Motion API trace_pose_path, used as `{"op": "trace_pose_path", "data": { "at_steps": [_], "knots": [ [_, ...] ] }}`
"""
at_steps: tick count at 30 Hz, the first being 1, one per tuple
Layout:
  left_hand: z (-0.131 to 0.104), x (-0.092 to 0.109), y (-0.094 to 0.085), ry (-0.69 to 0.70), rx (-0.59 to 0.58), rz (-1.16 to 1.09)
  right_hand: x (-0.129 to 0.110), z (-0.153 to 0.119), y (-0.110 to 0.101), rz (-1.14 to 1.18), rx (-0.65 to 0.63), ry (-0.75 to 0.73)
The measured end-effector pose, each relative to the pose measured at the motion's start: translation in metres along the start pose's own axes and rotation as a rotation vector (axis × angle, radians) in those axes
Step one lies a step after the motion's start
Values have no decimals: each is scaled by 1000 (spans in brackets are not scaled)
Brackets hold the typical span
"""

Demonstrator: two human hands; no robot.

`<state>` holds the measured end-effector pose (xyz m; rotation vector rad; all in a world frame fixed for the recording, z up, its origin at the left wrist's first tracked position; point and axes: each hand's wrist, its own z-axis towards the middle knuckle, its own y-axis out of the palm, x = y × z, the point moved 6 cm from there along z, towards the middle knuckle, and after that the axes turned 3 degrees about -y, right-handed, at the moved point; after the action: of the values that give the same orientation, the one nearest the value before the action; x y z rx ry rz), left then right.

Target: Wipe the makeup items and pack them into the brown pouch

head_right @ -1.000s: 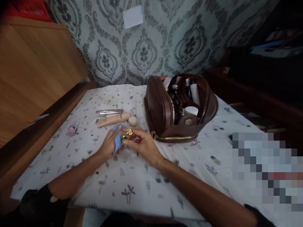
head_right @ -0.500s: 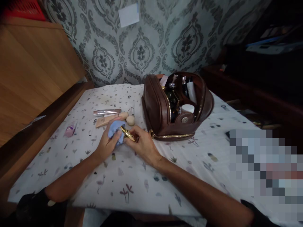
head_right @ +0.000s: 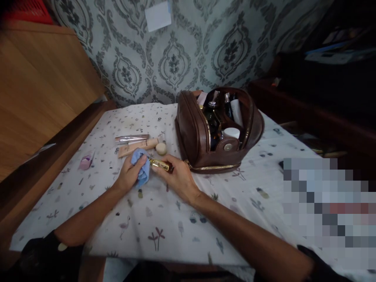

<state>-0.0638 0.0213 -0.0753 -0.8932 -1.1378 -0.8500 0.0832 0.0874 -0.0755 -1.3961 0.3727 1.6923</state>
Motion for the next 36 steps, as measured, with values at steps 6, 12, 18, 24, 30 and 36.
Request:
{"op": "trace_pose_path", "data": {
  "at_steps": [6, 12, 18, 24, 30, 36],
  "knots": [
    [1, 8, 1, 22, -17, -17, 14, 4, 5, 79, -121, 129],
    [2, 1, -3, 26, 10, -9, 17, 1, 10, 226, -100, 161],
    [2, -2, -3, -6, -4, -52, 11, 2, 8, 173, -122, 91],
    [3, -3, -6, -5, 24, -49, 9, 6, 2, 67, -89, 27],
    [2, -11, -7, -85, 44, -181, 16, 1, 10, 224, -205, 241],
    [-3, -17, 3, -325, 52, -466, 14, -3, 20, 509, -246, 328]
  ]
}}
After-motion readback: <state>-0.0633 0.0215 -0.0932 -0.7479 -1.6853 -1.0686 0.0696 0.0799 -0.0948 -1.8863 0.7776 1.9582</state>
